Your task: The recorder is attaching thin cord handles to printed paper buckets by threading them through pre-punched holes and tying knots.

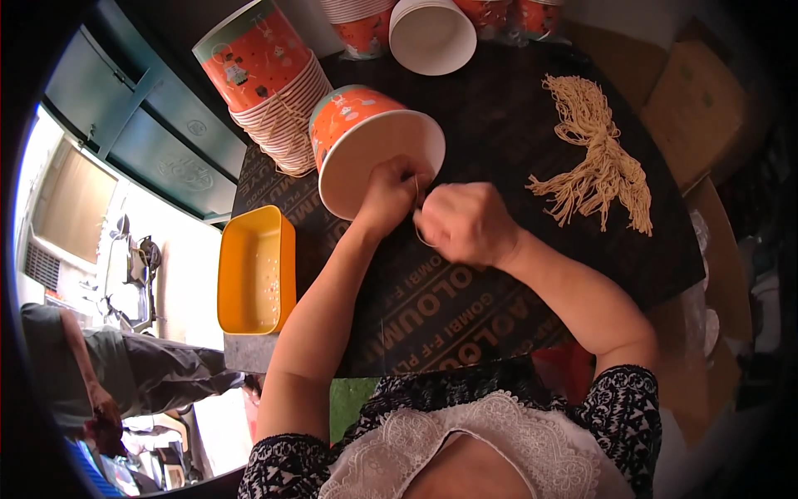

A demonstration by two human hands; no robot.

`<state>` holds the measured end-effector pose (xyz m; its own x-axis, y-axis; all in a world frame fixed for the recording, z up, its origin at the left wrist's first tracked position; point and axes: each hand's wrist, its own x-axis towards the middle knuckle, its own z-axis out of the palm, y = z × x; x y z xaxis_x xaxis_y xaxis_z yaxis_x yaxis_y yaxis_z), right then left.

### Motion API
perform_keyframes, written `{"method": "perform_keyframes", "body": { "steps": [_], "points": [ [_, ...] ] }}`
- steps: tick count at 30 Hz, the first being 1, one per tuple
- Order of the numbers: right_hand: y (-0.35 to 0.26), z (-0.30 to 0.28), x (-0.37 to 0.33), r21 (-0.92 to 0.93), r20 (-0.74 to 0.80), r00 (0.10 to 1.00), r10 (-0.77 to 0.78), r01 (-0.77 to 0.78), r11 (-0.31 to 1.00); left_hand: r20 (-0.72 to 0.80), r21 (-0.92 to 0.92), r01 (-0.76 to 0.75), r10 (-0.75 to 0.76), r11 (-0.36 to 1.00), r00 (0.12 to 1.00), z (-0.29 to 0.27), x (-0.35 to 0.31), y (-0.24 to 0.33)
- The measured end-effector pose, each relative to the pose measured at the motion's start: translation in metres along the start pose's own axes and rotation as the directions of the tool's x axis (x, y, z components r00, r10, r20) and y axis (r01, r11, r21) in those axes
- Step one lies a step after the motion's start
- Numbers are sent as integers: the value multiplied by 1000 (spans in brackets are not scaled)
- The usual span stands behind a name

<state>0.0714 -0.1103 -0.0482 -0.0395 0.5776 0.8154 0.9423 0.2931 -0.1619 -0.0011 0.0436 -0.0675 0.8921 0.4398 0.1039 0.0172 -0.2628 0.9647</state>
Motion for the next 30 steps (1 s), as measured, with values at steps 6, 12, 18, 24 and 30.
{"method": "perform_keyframes", "body": {
  "steps": [6,12,18,24,30],
  "points": [
    [35,10,-17,52,9,922,388,-388,920,65,-28,2,0,1000,998,-1,-2,3],
    [42,13,-20,96,60,893,445,-449,888,87,-31,-82,84,996,993,-3,-3,-7],
    [41,14,-18,127,110,890,443,-455,881,85,-108,-101,110,989,990,-1,-5,-7],
    [38,16,-15,90,62,879,472,-476,875,87,-38,-79,82,996,993,-4,-4,0],
    [36,18,-17,41,32,886,462,-463,885,90,-84,103,-96,991,991,-4,-4,19]
  ]
}}
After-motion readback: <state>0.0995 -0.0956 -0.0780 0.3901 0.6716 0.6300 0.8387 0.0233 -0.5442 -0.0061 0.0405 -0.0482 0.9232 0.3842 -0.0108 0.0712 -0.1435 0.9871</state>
